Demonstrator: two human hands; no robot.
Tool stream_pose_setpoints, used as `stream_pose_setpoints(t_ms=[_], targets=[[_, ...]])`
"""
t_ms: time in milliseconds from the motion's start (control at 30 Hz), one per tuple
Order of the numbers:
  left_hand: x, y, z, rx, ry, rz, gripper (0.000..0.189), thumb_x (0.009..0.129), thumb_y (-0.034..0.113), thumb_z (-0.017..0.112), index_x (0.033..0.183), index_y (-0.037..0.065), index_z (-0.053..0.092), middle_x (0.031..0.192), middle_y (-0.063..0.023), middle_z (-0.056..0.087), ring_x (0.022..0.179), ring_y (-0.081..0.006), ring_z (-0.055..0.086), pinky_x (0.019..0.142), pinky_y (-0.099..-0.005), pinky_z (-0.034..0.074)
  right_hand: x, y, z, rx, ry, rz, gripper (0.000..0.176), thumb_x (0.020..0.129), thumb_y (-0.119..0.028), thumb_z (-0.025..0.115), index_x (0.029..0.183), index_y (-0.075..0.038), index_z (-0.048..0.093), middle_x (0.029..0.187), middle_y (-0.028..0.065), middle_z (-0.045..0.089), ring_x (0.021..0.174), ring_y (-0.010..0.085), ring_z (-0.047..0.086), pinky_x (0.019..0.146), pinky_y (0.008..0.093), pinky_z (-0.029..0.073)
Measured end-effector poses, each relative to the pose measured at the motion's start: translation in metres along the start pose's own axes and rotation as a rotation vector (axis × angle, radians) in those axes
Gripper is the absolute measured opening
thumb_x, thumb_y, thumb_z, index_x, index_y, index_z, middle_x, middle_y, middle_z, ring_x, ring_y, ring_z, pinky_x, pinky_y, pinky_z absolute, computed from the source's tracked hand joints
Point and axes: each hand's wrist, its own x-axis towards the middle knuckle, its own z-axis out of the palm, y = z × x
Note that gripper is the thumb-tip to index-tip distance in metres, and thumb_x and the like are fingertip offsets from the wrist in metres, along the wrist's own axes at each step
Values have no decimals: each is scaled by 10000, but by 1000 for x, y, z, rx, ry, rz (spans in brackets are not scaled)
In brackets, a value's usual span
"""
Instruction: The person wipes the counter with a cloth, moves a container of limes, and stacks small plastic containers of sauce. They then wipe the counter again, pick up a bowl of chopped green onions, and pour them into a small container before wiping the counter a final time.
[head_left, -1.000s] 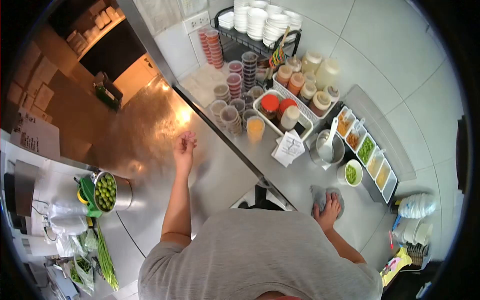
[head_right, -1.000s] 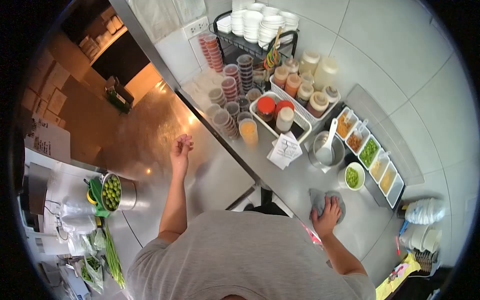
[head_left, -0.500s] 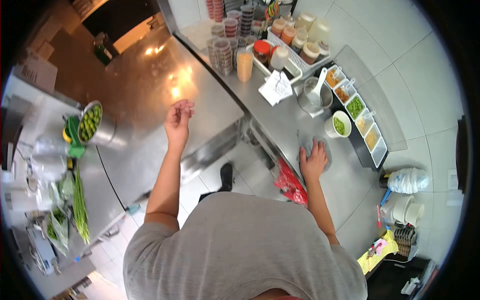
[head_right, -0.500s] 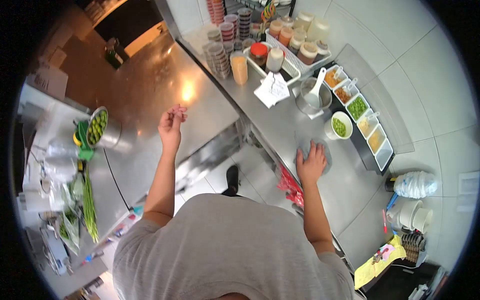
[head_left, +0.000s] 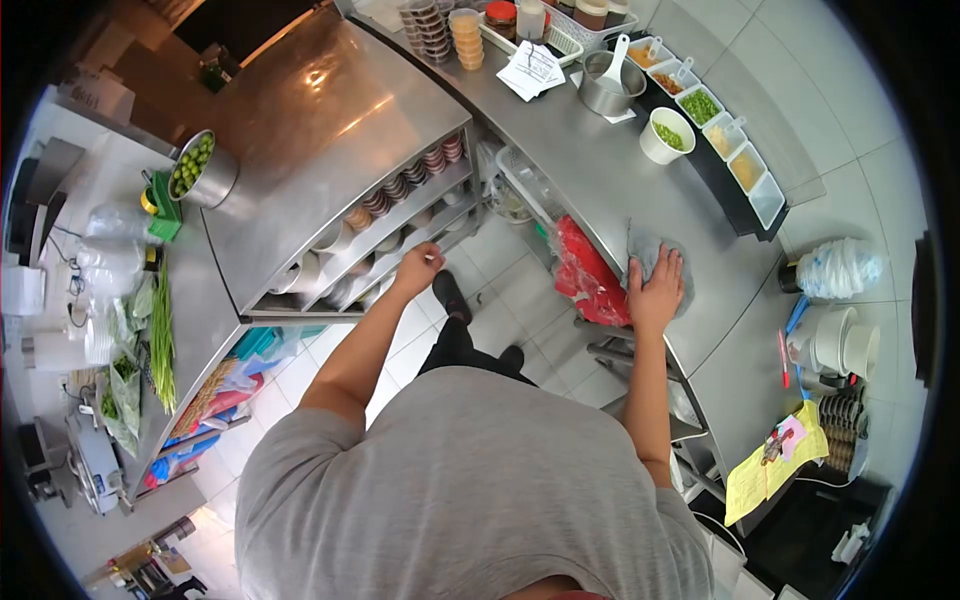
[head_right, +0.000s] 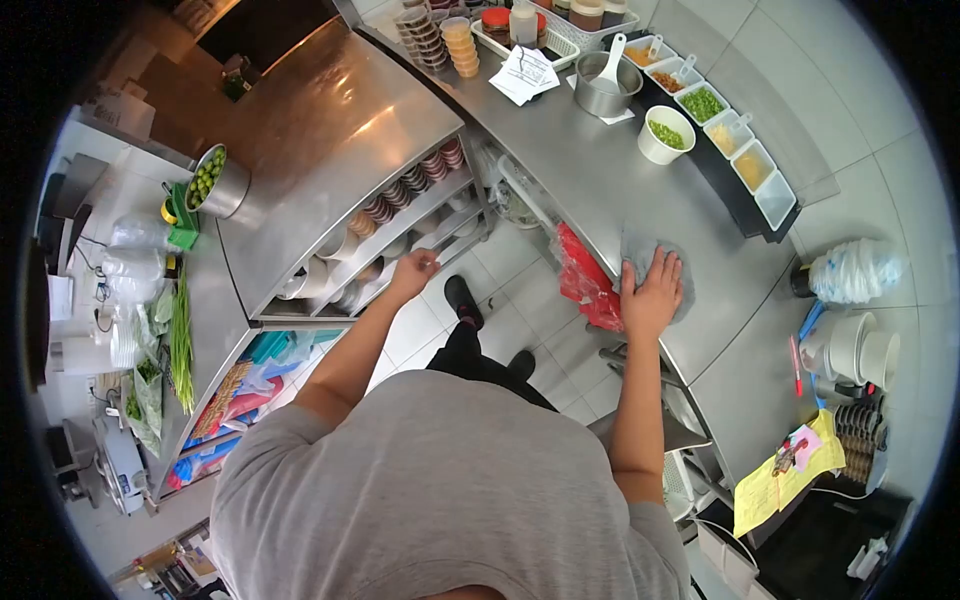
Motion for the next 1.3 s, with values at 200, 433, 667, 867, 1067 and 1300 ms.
stream_pose_setpoints(t_ms=[200, 433, 667, 867, 1067, 1300], targets=[[25, -37, -16, 8, 574, -21, 391, 751, 183, 659, 1064, -19, 540, 939, -198, 609, 799, -328, 601, 725, -395, 476, -8, 2, -6, -40, 32, -20, 623, 824, -438, 529, 1301, -52, 421, 1328, 198, 425, 1260, 333, 366, 1024, 460, 265], [84, -47, -39, -60, 906, -219, 417, 751, 211, 658, 1063, -34, 528, 901, -230, 604, 837, -392, 589, 746, -433, 465, -7, -3, -6, -87, 80, -33, 599, 805, -402, 556, 1277, -51, 444, 1293, 198, 458, 1229, 342, 397, 999, 464, 288], [110, -22, -50, 154, 771, -524, 335, 753, 352, 582, 889, 58, 669, 890, -184, 652, 822, -362, 623, 727, -446, 491, -3, -8, -8, -98, 89, -17, 579, 795, -378, 571, 1255, -43, 464, 1284, 196, 467, 1222, 339, 407, 990, 465, 297], [107, 0, -60, 169, 864, -505, 417, 761, 403, 573, 1001, 69, 644, 942, -174, 649, 873, -349, 614, 755, -430, 482, -2, -9, -3, -116, 117, -4, 571, 793, -381, 572, 1259, -67, 471, 1288, 173, 471, 1218, 325, 419, 988, 454, 304], [107, -32, -51, 64, 971, -346, 358, 725, 322, 681, 952, 47, 656, 917, -158, 657, 861, -331, 612, 761, -406, 475, -4, -9, -5, -97, 123, -12, 581, 786, -384, 580, 1244, -43, 477, 1277, 186, 476, 1208, 336, 423, 989, 453, 303], [90, -42, -49, -10, 911, -216, 298, 702, 233, 719, 868, 6, 620, 774, -173, 632, 751, -346, 595, 694, -434, 459, -4, -12, -9, -103, 116, -13, 570, 795, -382, 572, 1237, -34, 480, 1269, 193, 479, 1203, 342, 425, 983, 457, 305]])
